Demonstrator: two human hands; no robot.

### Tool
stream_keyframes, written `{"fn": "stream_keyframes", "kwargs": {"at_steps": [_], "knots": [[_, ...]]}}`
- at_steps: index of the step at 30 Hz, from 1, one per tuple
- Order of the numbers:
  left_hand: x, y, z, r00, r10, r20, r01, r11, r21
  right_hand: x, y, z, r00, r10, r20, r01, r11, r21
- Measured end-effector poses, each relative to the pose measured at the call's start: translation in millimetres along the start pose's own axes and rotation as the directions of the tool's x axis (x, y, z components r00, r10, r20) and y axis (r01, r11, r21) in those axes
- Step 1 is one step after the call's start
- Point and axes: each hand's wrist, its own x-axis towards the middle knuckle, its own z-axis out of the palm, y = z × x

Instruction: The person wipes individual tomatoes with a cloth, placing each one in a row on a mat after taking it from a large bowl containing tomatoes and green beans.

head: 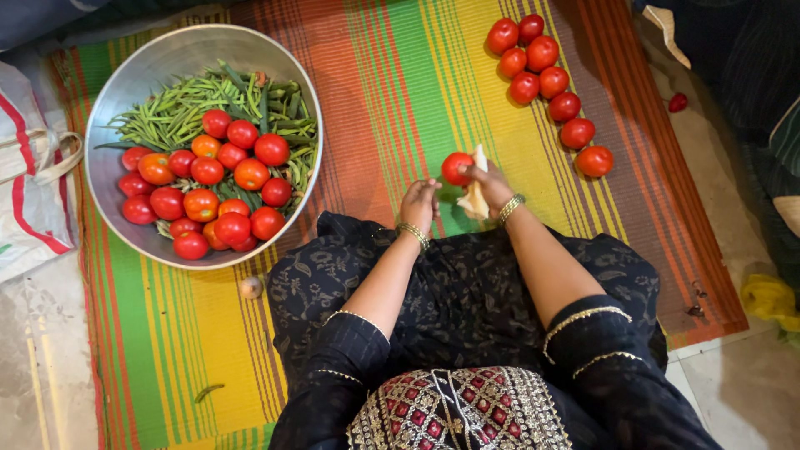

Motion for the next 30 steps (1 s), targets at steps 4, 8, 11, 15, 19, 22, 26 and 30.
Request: {"fn": "stream_keyframes", "kwargs": {"at_steps": [4, 8, 11, 15, 19, 22, 26, 30], "knots": [[0.9, -1.7, -0.6, 1.0, 0.0, 0.025, 0.0, 1.0, -0.018, 21.0, -2.1, -18.6, 0.916, 0.085, -0.391, -0.023, 0.987, 0.16], [3.5, -6.5, -0.9, 0.999, 0.043, 0.0, -0.043, 0.998, -0.046, 43.6, 7.1, -65.8, 0.706, -0.055, -0.706, 0.148, 0.986, 0.071], [3.5, -6.3, 0.5, 0.999, 0.036, -0.001, -0.036, 0.997, -0.062, 73.6, 32.7, -99.0, 0.585, -0.137, -0.799, 0.227, 0.974, -0.001], [-1.2, 0.2, 2.0, 1.0, 0.012, 0.007, -0.012, 0.999, -0.04, 95.2, 47.0, -109.9, 0.526, -0.275, -0.805, 0.507, 0.861, 0.037], [-6.0, 4.2, 4.3, 1.0, 0.011, 0.02, -0.01, 1.0, -0.024, 89.7, 33.0, -107.3, 0.519, -0.089, -0.85, 0.489, 0.846, 0.21], [-6.8, 4.5, 5.9, 0.999, 0.03, 0.027, -0.029, 0.999, -0.021, 78.8, 19.3, -98.5, 0.516, -0.042, -0.856, 0.453, 0.861, 0.231], [-9.7, 7.2, 7.7, 1.0, 0.019, 0.023, -0.019, 1.0, 0.003, 87.6, 12.6, -93.0, 0.523, -0.082, -0.849, 0.504, 0.833, 0.229], [-12.7, 12.2, 10.3, 1.0, -0.025, 0.005, 0.024, 0.999, 0.039, 105.8, 15.5, -99.4, 0.54, -0.068, -0.839, 0.519, 0.811, 0.269]]}}
